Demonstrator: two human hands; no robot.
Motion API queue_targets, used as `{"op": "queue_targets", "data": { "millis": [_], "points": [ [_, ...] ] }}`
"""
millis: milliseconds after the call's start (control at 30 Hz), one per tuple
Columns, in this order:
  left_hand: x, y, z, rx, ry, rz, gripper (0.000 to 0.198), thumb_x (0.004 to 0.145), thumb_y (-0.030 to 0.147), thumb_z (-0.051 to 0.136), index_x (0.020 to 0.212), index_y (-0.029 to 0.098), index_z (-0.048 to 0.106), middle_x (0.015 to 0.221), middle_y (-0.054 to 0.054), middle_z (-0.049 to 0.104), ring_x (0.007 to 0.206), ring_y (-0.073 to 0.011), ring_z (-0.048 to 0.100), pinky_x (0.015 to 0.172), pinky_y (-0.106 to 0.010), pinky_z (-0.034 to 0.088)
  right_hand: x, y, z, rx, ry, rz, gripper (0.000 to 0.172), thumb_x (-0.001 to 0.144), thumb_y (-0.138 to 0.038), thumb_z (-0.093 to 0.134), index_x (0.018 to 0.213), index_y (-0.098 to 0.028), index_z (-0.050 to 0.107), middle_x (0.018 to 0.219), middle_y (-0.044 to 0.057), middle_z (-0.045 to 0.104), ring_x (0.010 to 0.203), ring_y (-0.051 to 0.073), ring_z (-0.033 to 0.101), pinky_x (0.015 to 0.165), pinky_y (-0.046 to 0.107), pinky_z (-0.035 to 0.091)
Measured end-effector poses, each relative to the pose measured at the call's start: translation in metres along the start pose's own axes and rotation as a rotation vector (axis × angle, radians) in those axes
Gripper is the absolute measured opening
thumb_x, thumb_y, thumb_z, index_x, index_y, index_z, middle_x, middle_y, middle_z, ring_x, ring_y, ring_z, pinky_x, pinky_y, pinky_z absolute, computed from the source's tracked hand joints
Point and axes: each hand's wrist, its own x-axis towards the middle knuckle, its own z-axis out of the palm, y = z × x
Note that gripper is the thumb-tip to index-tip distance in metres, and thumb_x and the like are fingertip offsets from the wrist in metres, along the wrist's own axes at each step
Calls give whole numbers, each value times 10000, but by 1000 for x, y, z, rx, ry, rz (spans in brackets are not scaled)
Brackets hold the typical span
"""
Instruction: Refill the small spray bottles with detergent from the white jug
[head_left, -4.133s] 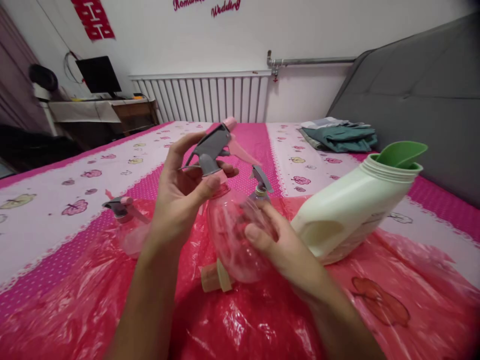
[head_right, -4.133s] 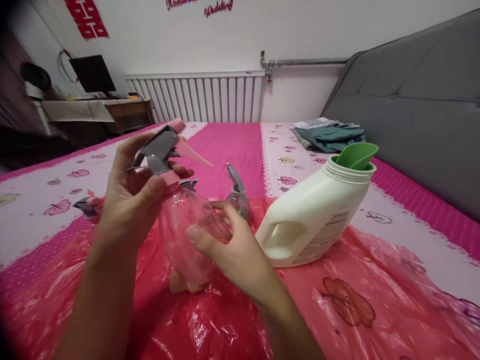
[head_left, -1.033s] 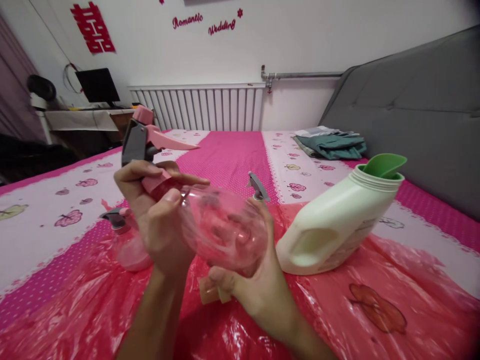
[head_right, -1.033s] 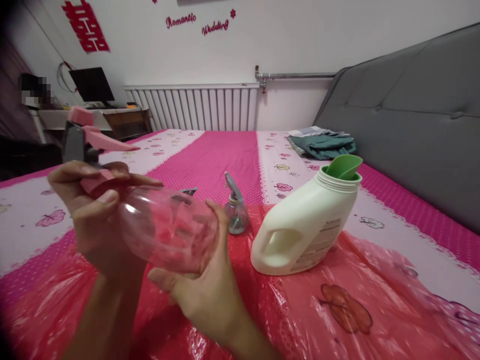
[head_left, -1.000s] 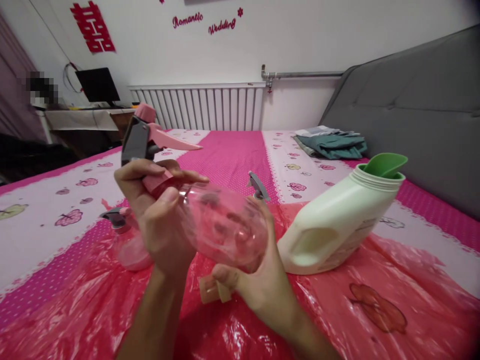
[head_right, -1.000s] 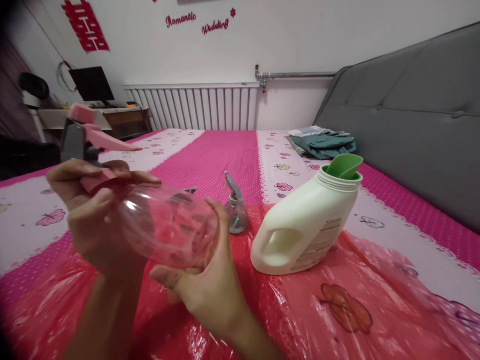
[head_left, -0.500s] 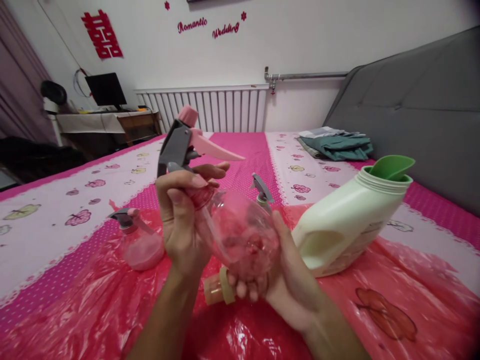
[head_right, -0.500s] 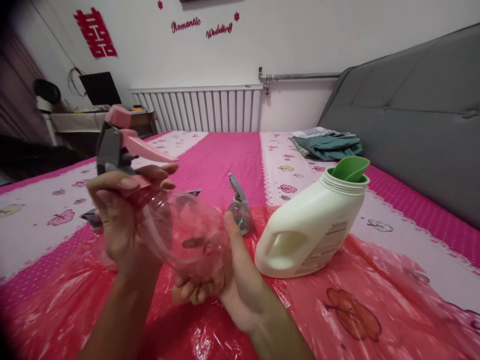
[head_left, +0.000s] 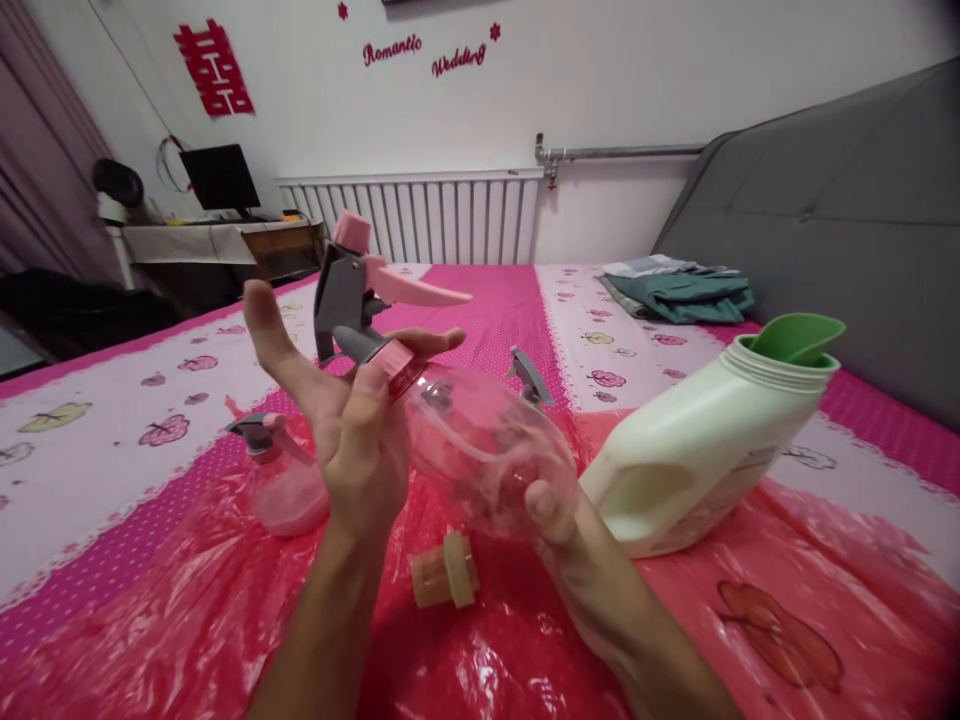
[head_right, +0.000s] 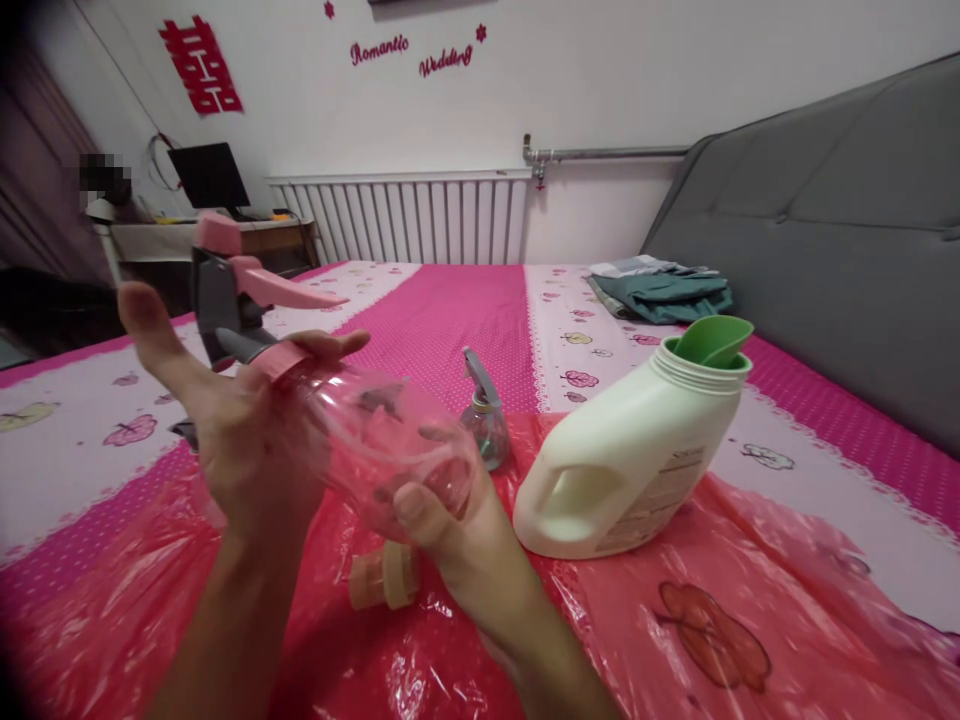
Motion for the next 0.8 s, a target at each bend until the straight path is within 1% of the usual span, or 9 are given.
{"op": "queue_targets", "data": {
  "millis": [67,167,267,333,400,467,600,700,800],
  "points": [
    [1,1,-4,-18,-28,-40,688,938,209,589,1467,466,232,897,92,762,923,-124,770,1050,-362,643,2,0,-4,10,-20,40,731,795,-738,780,1318,-269,579,1004,34,731,866,165,716,863,321,589],
    [4,-1,-10,-63,-71,-64,469,907,215,596,1335,378,495,846,69,763,894,-116,768,1049,-344,649,4,1,-10,40,-79,177,789,863,-833,618,1355,-216,598,882,53,730,746,179,714,730,319,587],
    [9,-3,-15,-51,-64,-130,281,844,251,665,1116,311,626,827,35,765,865,-143,768,863,-281,662,6,1,-12,47,-85,226,900,858,-865,583,1474,-210,539,787,39,702,673,180,696,621,283,551],
    [13,-3,-18,0,-11,-192,291,799,226,705,1066,319,636,866,27,769,859,-155,765,717,-224,611,6,1,-12,45,-67,196,903,853,-858,599,1510,-246,503,739,4,658,656,169,673,612,274,541],
    [18,-2,-23,47,22,-236,324,774,203,723,1066,327,657,935,22,762,850,-142,741,656,-195,564,7,1,-14,10,-46,168,871,839,-859,617,1459,-252,541,745,-10,623,674,159,649,676,300,564],
    [22,1,-29,109,25,-253,357,741,217,758,1081,313,702,1056,8,742,881,-126,704,703,-191,577,8,3,-16,-69,-12,128,821,833,-852,632,1374,-235,591,836,11,639,767,168,657,804,348,583],
    [26,9,-45,355,-2,-277,379,734,243,801,1110,276,768,1272,-8,683,987,-109,631,808,-161,562,13,7,-19,-255,59,-60,742,817,-770,721,1308,-228,596,1207,107,682,1131,250,667,1032,415,540],
    [25,14,-52,413,-64,-268,393,777,319,806,1165,276,760,1132,-14,684,892,-78,575,735,-146,492,13,9,-17,-367,129,-211,740,776,-672,815,1312,-230,564,1342,131,652,1230,269,652,1073,427,533],
    [23,17,-52,475,-37,-199,468,765,509,838,1152,264,744,976,-12,637,836,-76,538,743,-172,476,9,10,-13,-428,150,-283,739,767,-565,858,1347,-250,526,1451,111,600,1346,262,602,1103,412,527]
  ]
}}
